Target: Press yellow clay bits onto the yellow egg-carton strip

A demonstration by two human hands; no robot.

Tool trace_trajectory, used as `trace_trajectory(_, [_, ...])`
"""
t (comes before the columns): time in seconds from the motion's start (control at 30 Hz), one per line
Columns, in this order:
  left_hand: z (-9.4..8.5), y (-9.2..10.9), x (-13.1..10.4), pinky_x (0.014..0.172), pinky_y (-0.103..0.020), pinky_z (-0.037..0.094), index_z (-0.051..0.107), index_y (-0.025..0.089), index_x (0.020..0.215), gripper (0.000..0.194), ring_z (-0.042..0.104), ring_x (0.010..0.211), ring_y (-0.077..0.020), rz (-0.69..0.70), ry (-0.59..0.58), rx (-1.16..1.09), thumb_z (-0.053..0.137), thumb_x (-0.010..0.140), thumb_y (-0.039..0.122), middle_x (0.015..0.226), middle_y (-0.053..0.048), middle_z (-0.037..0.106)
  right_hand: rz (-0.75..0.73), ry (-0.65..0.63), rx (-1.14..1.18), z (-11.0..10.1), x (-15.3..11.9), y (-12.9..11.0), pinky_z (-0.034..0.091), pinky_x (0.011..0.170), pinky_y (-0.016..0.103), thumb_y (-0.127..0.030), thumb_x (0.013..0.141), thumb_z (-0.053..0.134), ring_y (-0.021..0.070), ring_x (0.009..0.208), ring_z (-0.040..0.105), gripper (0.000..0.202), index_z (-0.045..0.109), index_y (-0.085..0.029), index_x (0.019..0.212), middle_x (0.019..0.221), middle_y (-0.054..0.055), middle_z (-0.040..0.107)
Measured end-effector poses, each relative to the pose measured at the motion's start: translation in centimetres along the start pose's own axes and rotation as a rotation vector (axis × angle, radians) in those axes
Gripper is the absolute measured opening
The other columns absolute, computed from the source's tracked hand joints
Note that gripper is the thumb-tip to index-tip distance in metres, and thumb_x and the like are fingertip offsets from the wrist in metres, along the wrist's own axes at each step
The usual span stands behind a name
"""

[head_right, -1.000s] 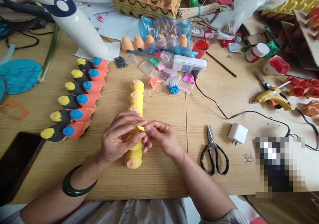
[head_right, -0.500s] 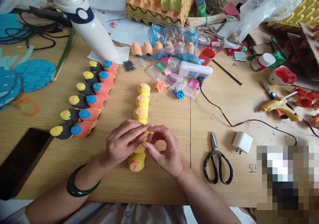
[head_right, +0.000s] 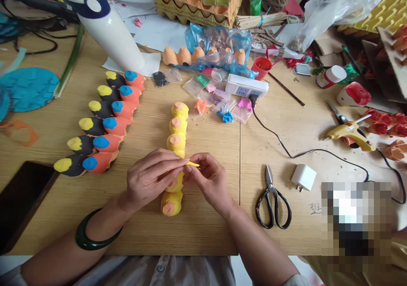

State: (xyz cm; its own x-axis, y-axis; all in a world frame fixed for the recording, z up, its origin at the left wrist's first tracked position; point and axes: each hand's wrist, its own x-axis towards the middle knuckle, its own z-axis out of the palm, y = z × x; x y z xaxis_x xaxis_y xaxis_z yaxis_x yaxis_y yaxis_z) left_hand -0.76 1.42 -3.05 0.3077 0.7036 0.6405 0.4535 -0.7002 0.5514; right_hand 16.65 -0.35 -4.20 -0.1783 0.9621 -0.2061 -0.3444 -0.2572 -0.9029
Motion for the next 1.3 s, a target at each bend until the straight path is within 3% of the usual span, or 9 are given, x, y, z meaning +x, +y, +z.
trace_trajectory(0.13, [0.02, 0.01, 0.03, 0.078, -0.025, 0.061, 0.071, 0.017, 0.115, 0.022, 0.073, 0.081, -0.0141, 0.010, -0.007, 0.025, 0.072, 0.094, 0.015, 0.092, -0.005, 0.078, 0.044, -0.009, 0.035, -0.30, 0.14, 0.02, 0.059, 0.054, 0.023, -0.038, 0.090, 0.079, 0.0095, 0.052, 0.063, 0.023, 0.068, -0.018, 0.085, 0.062, -0.004, 0.065])
trace_trajectory(0.27, [-0.06, 0.07, -0.01, 0.077, -0.025, 0.060, 0.073, 0.015, 0.105, 0.014, 0.073, 0.080, -0.0140, -0.038, -0.005, -0.012, 0.073, 0.092, 0.011, 0.090, -0.006, 0.078, 0.043, -0.005, 0.051, -0.41, 0.21, 0.11, 0.058, 0.053, 0.022, -0.037, 0.091, 0.078, 0.0088, 0.051, 0.062, 0.022, 0.068, -0.018, 0.083, 0.063, -0.004, 0.065])
trace_trajectory(0.4, [-0.13, 0.06, -0.09, 0.075, -0.023, 0.060, 0.073, 0.015, 0.101, 0.013, 0.073, 0.077, -0.0131, -0.037, 0.010, -0.041, 0.069, 0.093, 0.007, 0.087, -0.005, 0.078, 0.081, -0.053, 0.095, -0.38, 0.22, 0.31, 0.060, 0.053, 0.025, -0.039, 0.089, 0.079, 0.0102, 0.052, 0.062, 0.022, 0.071, -0.019, 0.093, 0.066, -0.003, 0.066])
trace_trajectory(0.57, [-0.03, -0.08, -0.07, 0.079, -0.025, 0.060, 0.074, 0.017, 0.110, 0.019, 0.073, 0.084, -0.0145, -0.072, 0.004, -0.059, 0.075, 0.091, 0.018, 0.094, -0.006, 0.077, 0.110, -0.056, 0.084, -0.51, 0.21, 0.32, 0.053, 0.047, 0.021, -0.042, 0.090, 0.077, 0.0076, 0.045, 0.056, 0.025, 0.069, -0.019, 0.086, 0.060, -0.004, 0.063])
trace_trajectory(0.67, [0.03, -0.12, -0.02, 0.076, -0.025, 0.059, 0.075, 0.019, 0.103, 0.011, 0.071, 0.080, -0.0134, -0.060, 0.016, -0.063, 0.072, 0.093, 0.014, 0.088, -0.003, 0.077, 0.122, -0.075, 0.083, -0.51, 0.21, 0.24, 0.056, 0.049, 0.022, -0.041, 0.091, 0.076, 0.0079, 0.047, 0.059, 0.026, 0.068, -0.018, 0.083, 0.065, -0.003, 0.065])
trace_trajectory(0.8, [-0.05, -0.10, -0.05, 0.074, -0.024, 0.058, 0.075, 0.018, 0.098, 0.009, 0.071, 0.077, -0.0130, -0.063, 0.027, -0.056, 0.072, 0.092, 0.012, 0.084, -0.003, 0.077, 0.157, -0.133, 0.136, -0.65, 0.24, 0.45, 0.061, 0.053, 0.025, -0.041, 0.092, 0.076, 0.0100, 0.051, 0.065, 0.023, 0.071, -0.019, 0.096, 0.070, -0.003, 0.067])
trace_trajectory(1.0, [-0.17, -0.11, -0.01, 0.076, -0.025, 0.059, 0.075, 0.019, 0.105, 0.021, 0.071, 0.082, -0.0147, -0.096, 0.009, -0.069, 0.080, 0.088, 0.031, 0.091, -0.004, 0.076, 0.202, -0.123, 0.139, -0.94, 0.28, 0.63, 0.055, 0.048, 0.021, -0.045, 0.092, 0.074, 0.0081, 0.045, 0.062, 0.029, 0.069, -0.017, 0.086, 0.065, -0.003, 0.067])
trace_trajectory(1.17, [-0.01, -0.10, -0.07, 0.072, -0.025, 0.057, 0.075, 0.018, 0.094, 0.008, 0.068, 0.074, -0.0132, -0.081, 0.031, -0.100, 0.074, 0.090, 0.011, 0.080, -0.002, 0.074, 0.237, -0.157, 0.138, -0.97, 0.27, 0.49, 0.057, 0.050, 0.022, -0.046, 0.093, 0.073, 0.0079, 0.047, 0.062, 0.031, 0.069, -0.016, 0.087, 0.070, -0.002, 0.067])
trace_trajectory(1.3, [-0.14, -0.09, -0.08, 0.073, -0.025, 0.058, 0.076, 0.019, 0.095, 0.006, 0.069, 0.076, -0.0137, -0.132, 0.030, -0.129, 0.077, 0.090, 0.021, 0.082, -0.002, 0.074, 0.272, -0.184, 0.202, -0.92, 0.40, 0.49, 0.059, 0.049, 0.024, -0.046, 0.091, 0.076, 0.0081, 0.046, 0.060, 0.030, 0.068, -0.017, 0.089, 0.068, -0.003, 0.067])
